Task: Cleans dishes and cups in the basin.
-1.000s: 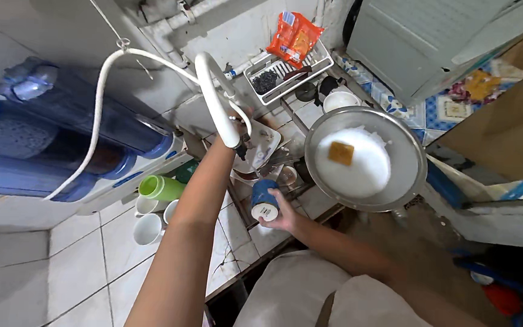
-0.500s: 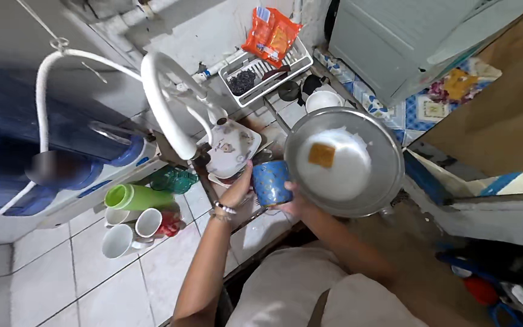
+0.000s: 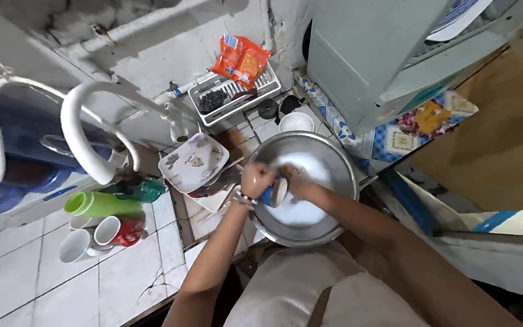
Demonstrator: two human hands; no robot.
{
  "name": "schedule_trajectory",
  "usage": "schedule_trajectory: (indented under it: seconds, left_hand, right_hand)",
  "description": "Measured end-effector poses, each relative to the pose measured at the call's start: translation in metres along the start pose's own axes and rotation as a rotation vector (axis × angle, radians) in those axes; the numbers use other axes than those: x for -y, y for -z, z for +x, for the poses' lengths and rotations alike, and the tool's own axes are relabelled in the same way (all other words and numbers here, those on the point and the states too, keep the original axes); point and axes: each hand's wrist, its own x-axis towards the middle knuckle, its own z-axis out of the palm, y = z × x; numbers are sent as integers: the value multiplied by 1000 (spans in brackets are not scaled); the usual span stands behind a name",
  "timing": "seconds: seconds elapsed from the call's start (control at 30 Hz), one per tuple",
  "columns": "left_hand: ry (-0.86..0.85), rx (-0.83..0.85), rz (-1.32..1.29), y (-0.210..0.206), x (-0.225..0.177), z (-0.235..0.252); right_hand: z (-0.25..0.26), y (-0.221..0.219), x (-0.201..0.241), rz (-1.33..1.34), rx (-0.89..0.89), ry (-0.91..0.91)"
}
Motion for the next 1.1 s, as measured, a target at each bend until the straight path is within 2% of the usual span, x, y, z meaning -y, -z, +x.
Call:
schedule_trajectory:
  seconds: [0.03, 0.1, 0.2, 0.27, 0.33, 0.47, 0.57, 0.63, 0.67, 0.73, 0.8, 0.9, 0.97, 1.0, 1.1]
  left_hand:
    - [106, 180, 185, -5, -18, 2]
    - [233, 394, 384, -27, -42, 7]
    - [354, 482, 455, -55, -60, 15]
    - [407, 471, 420, -63, -59, 23]
    - [440, 433, 298, -68, -45, 34]
    - [502, 245, -118, -77, -4, 52]
    - [536, 170, -355, -82, 6, 58]
    - [522, 181, -382, -80, 7, 60]
    - [514, 186, -385, -80, 6, 60]
    - [486, 185, -390, -81, 7, 59]
    - [471, 180, -375, -80, 9, 59]
    - [478, 198, -351, -75, 12, 58]
    - [496, 155, -342, -79, 9, 58]
    - [510, 137, -327, -82, 7, 57]
    - [534, -19, -294, -84, -1, 55]
  right_hand:
    - [-8, 4, -1, 8, 9, -28]
    - [-23, 9, -9, 76, 31, -81]
    - [-44, 22, -17, 85, 157, -76]
    - [-51, 31, -25, 184, 192, -8]
    - [-52, 22, -32, 465, 45, 7]
    - [-57, 15, -9, 1157, -127, -163]
    - [-54, 13, 5, 1583, -61, -140]
    - [-43, 9, 5, 1531, -6, -25]
    - [-38, 4, 4, 1395, -14, 49]
    - [-30, -4, -1, 989, -55, 224]
    - [-38, 6, -4, 562, -51, 349]
    - [-51, 21, -19, 206, -8, 460]
    - [-53, 19, -30, 200, -4, 467]
    - [-53, 13, -30, 281, -47, 444]
    - [-50, 5, -17, 752, -263, 286]
